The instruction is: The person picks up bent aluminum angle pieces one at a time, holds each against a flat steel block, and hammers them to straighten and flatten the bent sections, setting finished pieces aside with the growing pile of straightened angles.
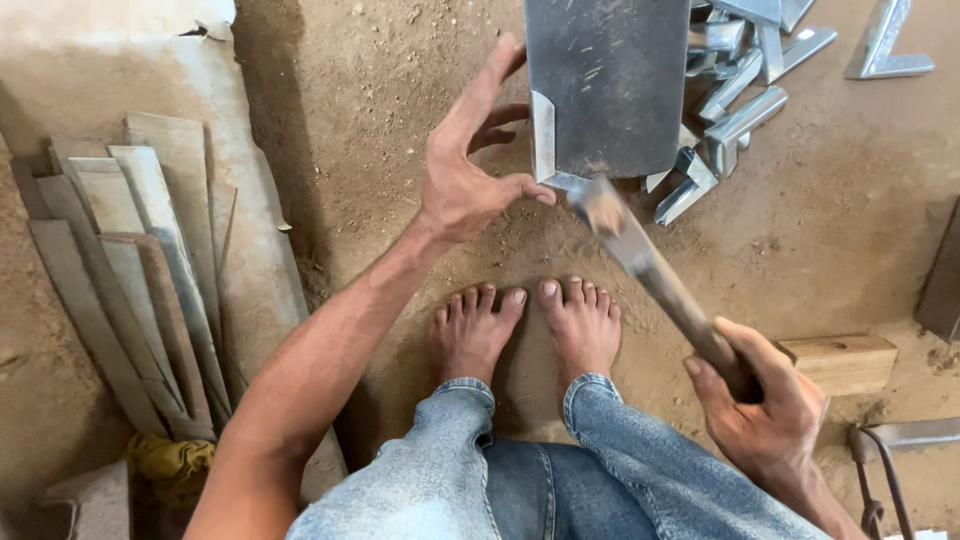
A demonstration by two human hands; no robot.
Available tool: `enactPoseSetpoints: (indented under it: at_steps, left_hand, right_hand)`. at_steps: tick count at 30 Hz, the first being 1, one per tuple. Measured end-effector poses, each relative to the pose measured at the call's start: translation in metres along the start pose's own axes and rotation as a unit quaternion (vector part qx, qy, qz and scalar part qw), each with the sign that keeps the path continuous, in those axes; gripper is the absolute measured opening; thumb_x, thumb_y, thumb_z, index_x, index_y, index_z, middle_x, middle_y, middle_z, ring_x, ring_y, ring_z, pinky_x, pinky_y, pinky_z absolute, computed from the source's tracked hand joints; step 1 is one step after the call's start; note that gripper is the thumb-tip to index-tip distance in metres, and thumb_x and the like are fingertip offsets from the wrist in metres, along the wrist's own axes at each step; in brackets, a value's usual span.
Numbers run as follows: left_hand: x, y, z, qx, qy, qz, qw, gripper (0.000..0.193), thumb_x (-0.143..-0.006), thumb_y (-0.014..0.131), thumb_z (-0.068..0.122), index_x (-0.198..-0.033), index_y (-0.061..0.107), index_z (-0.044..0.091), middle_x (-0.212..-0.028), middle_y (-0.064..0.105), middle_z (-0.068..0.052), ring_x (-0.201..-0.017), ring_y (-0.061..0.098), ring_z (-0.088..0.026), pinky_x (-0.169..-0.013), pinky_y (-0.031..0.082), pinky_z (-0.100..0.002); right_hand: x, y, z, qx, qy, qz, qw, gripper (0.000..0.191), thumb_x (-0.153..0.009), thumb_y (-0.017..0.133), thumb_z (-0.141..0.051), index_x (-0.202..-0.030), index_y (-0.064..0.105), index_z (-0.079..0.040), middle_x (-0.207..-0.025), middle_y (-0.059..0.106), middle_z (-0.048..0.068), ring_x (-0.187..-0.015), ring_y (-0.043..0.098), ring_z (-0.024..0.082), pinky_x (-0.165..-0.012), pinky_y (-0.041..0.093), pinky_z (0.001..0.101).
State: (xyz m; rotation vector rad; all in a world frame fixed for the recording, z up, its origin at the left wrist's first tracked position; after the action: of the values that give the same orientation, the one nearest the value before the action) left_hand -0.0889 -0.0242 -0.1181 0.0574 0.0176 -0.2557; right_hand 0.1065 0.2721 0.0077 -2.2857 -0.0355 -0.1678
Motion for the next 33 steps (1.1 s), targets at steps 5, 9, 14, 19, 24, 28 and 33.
enactPoseSetpoints:
  at_steps: [5, 9, 14, 19, 24, 28, 33]
  left_hand:
    - [-0.004, 0.002, 0.007, 0.004, 0.117, -0.025, 0.993, 0.097, -0.08, 0.097, 0.003, -0.159, 0.045, 0.023, -0.163, 0.046, -0.004, -0.151, 0.05, -0.022, -0.126, 0.054, -0.039]
    - [-0.005, 0.002, 0.009, -0.068, 0.091, -0.014, 0.993, 0.104, -0.069, 0.102, 0.013, -0.156, 0.047, 0.021, -0.16, 0.049, -0.004, -0.152, 0.048, -0.024, -0.131, 0.044, -0.042]
    - [-0.005, 0.004, 0.014, -0.014, 0.092, -0.02, 0.995, 0.094, -0.079, 0.098, 0.009, -0.157, 0.048, 0.024, -0.16, 0.049, -0.003, -0.152, 0.048, -0.024, -0.131, 0.045, -0.04]
    - [-0.01, 0.005, 0.014, 0.003, -0.072, -0.031, 0.997, 0.087, -0.075, 0.087, 0.006, -0.152, 0.049, 0.02, -0.164, 0.048, -0.004, -0.145, 0.062, -0.024, -0.121, 0.06, -0.039]
    - [-0.01, 0.005, 0.021, -0.012, 0.083, -0.028, 0.996, 0.095, -0.076, 0.096, 0.009, -0.156, 0.046, 0.018, -0.162, 0.046, -0.006, -0.155, 0.044, -0.027, -0.134, 0.04, -0.045]
    - [-0.012, 0.006, 0.018, -0.037, 0.072, -0.028, 0.996, 0.088, -0.084, 0.084, -0.005, -0.161, 0.047, 0.019, -0.162, 0.048, -0.005, -0.154, 0.046, -0.023, -0.134, 0.04, -0.043]
    - [-0.004, 0.004, 0.051, -0.02, -0.075, 0.004, 0.997, 0.095, -0.07, 0.093, 0.006, -0.153, 0.049, 0.019, -0.159, 0.048, -0.009, -0.127, 0.061, -0.027, -0.105, 0.058, -0.036]
  right_hand:
    - [-0.036, 0.023, -0.023, 0.004, 0.005, 0.008, 1.0, 0.04, -0.093, 0.08, -0.003, -0.132, 0.067, -0.003, -0.091, 0.069, 0.011, -0.066, 0.06, 0.012, -0.058, 0.049, 0.0259]
    - [-0.045, 0.027, -0.031, -0.021, -0.026, 0.019, 0.999, 0.039, -0.096, 0.078, -0.001, -0.132, 0.065, -0.004, -0.092, 0.07, 0.012, -0.073, 0.063, 0.011, -0.062, 0.051, 0.0246]
    - [-0.043, 0.028, -0.035, -0.027, -0.031, -0.013, 0.999, 0.039, -0.091, 0.076, 0.003, -0.128, 0.065, 0.0, -0.097, 0.072, 0.013, -0.074, 0.065, 0.012, -0.063, 0.051, 0.0264]
    - [-0.05, 0.026, -0.037, -0.078, -0.108, 0.02, 0.991, 0.032, -0.097, 0.072, 0.002, -0.127, 0.061, -0.002, -0.1, 0.07, 0.011, -0.075, 0.067, 0.009, -0.064, 0.052, 0.0214]
    - [-0.053, 0.023, -0.03, -0.024, -0.038, 0.008, 0.999, 0.037, -0.094, 0.074, 0.002, -0.13, 0.066, -0.002, -0.087, 0.068, 0.008, -0.063, 0.059, 0.008, -0.056, 0.046, 0.0223]
    - [-0.048, 0.024, -0.026, -0.019, -0.063, 0.0, 0.998, 0.035, -0.094, 0.073, 0.001, -0.127, 0.065, -0.006, -0.09, 0.068, 0.008, -0.063, 0.059, 0.006, -0.056, 0.046, 0.0218]
    - [-0.045, 0.02, 0.0, -0.09, 0.065, 0.015, 0.994, 0.047, -0.098, 0.07, 0.001, -0.142, 0.055, -0.004, -0.084, 0.064, 0.006, -0.067, 0.055, 0.007, -0.057, 0.043, 0.023]
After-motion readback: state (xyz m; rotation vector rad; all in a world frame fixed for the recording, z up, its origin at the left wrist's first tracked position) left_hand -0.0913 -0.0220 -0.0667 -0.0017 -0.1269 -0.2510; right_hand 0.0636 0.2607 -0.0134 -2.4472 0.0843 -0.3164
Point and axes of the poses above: each hand's wrist, its own x-axis away from the middle knuckle, its own y-axis out of the palm, z = x × y, the point moved 3 cm from there along -x, towards the middle knuckle
